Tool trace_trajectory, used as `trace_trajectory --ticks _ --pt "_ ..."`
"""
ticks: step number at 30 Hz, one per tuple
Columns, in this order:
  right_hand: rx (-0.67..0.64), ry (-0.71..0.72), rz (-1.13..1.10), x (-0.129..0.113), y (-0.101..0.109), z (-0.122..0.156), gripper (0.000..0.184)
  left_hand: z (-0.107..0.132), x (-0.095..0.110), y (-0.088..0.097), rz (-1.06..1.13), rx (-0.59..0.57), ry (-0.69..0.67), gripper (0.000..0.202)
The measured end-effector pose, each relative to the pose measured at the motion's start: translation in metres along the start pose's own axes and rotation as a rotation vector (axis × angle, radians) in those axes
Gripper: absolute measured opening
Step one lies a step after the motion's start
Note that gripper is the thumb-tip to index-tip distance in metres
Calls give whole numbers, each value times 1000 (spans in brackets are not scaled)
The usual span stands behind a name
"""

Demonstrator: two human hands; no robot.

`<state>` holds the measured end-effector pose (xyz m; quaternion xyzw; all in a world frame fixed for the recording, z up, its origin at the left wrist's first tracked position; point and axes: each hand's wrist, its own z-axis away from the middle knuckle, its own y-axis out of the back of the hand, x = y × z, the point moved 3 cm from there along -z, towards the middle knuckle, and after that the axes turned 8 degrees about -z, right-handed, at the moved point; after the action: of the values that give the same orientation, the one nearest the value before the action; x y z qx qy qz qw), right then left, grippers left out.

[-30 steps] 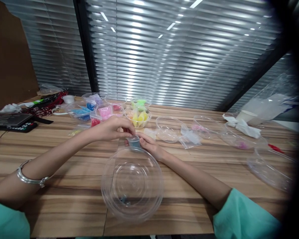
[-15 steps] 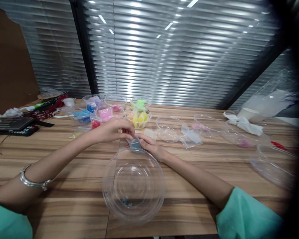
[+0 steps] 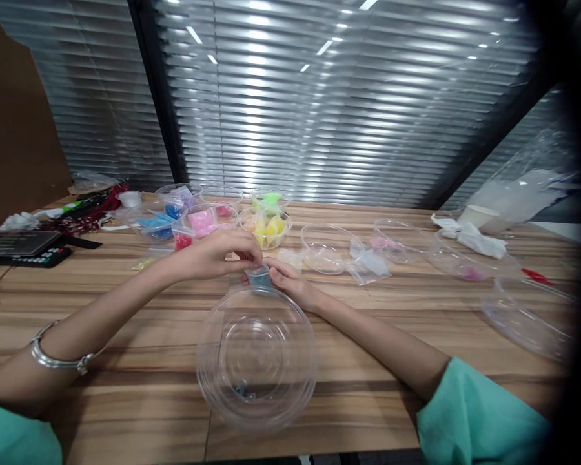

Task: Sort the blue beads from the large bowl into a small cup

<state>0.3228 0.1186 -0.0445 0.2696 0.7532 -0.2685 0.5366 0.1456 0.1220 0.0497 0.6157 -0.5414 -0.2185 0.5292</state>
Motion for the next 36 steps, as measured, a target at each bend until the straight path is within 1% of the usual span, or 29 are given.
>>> trace_trajectory --ticks 4,9,16,21,24,26,27,28,30,31,32,33,35,36 --pt "19 -6 25 -2 -1 0 56 1 -2 0 -10 3 19 12" --pt "55 -18 43 1 2 1 56 1 -5 0 -16 12 -12 11" --pt "52 -18 30 4 2 1 58 0 1 1 1 7 -21 14" --pt "53 -18 30 5 3 1 56 0 0 2 -20 9 -25 13" --pt "47 -11 25 4 4 1 54 -1 7 10 -25 9 -8 12" --pt "33 -3 15 2 3 0 51 -2 22 15 -5 -13 -12 10" --pt "25 0 8 1 2 1 50 -3 33 16 21 -56 -31 10" --pt "15 1 -1 -1 1 1 48 -3 45 14 54 -143 -32 11" --pt "-16 -10 -30 -3 -1 2 47 -1 71 2 82 -418 -108 10" --pt "-33 -17 -46 -3 -2 3 47 1 82 -7 78 -522 -154 12" --pt "-49 -23 -62 -4 -3 3 48 4 92 -15 68 -590 -206 16" --pt "-62 -26 -76 -4 -4 3 49 7 98 -24 18 -624 -234 20" --pt "-74 -22 -96 -3 -5 3 49 14 105 -43 -44 -675 -303 17" --pt "-76 -16 -103 -3 -6 2 48 18 106 -52 -63 -698 -313 16"
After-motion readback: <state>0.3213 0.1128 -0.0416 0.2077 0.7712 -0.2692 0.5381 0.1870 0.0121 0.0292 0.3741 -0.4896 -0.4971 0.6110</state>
